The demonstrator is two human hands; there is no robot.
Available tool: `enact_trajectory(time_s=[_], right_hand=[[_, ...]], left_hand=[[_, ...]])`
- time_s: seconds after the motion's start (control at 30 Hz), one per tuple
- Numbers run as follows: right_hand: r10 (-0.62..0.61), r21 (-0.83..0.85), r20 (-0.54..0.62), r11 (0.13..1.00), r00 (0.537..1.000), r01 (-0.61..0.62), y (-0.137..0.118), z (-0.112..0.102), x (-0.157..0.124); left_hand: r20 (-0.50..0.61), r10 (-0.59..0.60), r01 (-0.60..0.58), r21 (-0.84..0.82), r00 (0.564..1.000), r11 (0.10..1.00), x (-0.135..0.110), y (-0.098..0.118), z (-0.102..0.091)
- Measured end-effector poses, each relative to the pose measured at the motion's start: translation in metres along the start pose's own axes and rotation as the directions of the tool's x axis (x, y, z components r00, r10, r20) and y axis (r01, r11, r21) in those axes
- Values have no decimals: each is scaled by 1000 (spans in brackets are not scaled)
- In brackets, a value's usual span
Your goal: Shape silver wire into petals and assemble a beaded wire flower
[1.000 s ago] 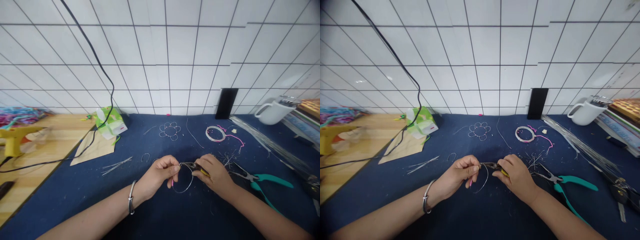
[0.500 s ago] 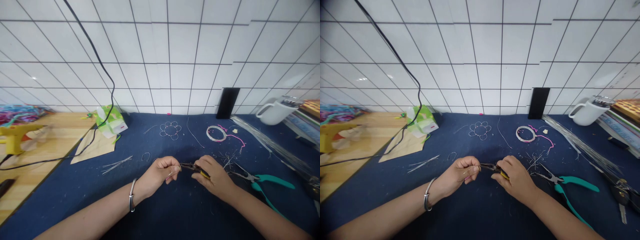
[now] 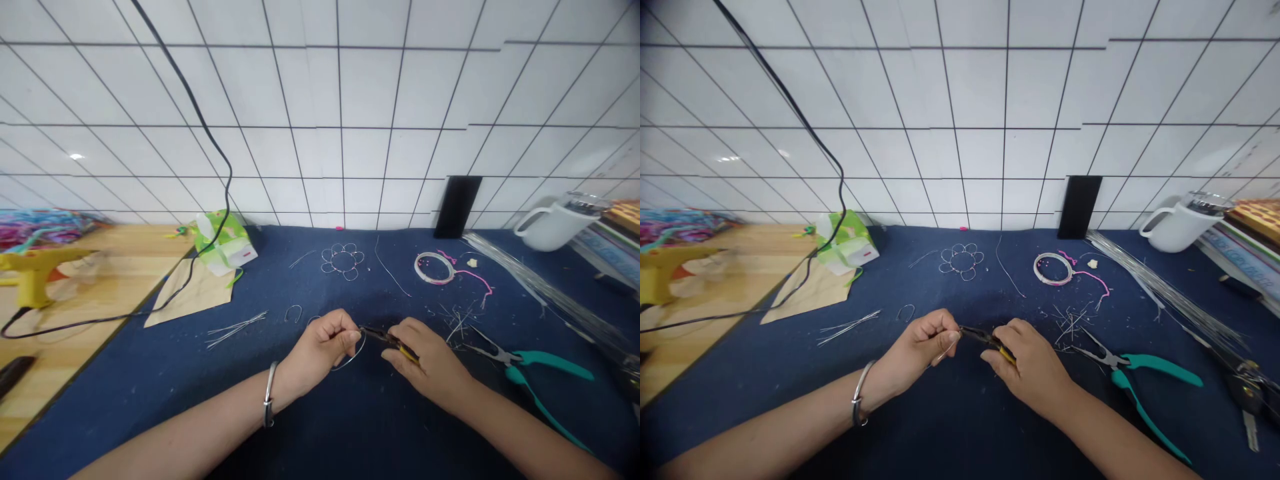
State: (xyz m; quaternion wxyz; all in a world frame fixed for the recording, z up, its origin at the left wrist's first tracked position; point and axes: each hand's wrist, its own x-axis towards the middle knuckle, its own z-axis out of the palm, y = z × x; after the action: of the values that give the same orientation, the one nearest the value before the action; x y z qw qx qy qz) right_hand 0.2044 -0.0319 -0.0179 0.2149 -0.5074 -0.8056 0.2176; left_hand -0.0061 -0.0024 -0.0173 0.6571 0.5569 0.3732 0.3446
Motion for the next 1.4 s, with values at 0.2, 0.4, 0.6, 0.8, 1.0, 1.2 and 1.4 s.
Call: enact_trajectory(time_s=[0.2, 0.4, 0.6, 0.8, 1.0, 1.2, 1.4], right_hand=[[39, -60, 40, 998, 998, -37, -4, -3, 0], [73, -71, 66, 995, 995, -68, -7, -5, -1], [79, -12, 83, 997, 993, -78, -9, -6, -1], [72, -1, 90, 997, 993, -72, -9, -7, -2], [50, -27, 80, 999, 996, -48, -8, -5, -2], [11, -2, 66, 1000, 998, -11, -4, -5, 0], [-19, -41, 38, 999, 999, 21, 0, -2, -1]], left_hand=[[-12, -7, 8, 68, 1000, 998, -1, -2, 0], [-25, -17, 19, 109, 1000, 994, -1, -3, -2], [-16, -6, 8, 116, 1000, 993, -1, 2, -1], [-23, -13, 17, 185, 1000, 983, -2, 3, -1], [-26, 30, -21, 286, 999, 958, -1, 2, -3], [23, 34, -39, 287, 999, 957, -1, 3, -5], [48, 15, -27, 269, 999, 963, -1, 3, -6]])
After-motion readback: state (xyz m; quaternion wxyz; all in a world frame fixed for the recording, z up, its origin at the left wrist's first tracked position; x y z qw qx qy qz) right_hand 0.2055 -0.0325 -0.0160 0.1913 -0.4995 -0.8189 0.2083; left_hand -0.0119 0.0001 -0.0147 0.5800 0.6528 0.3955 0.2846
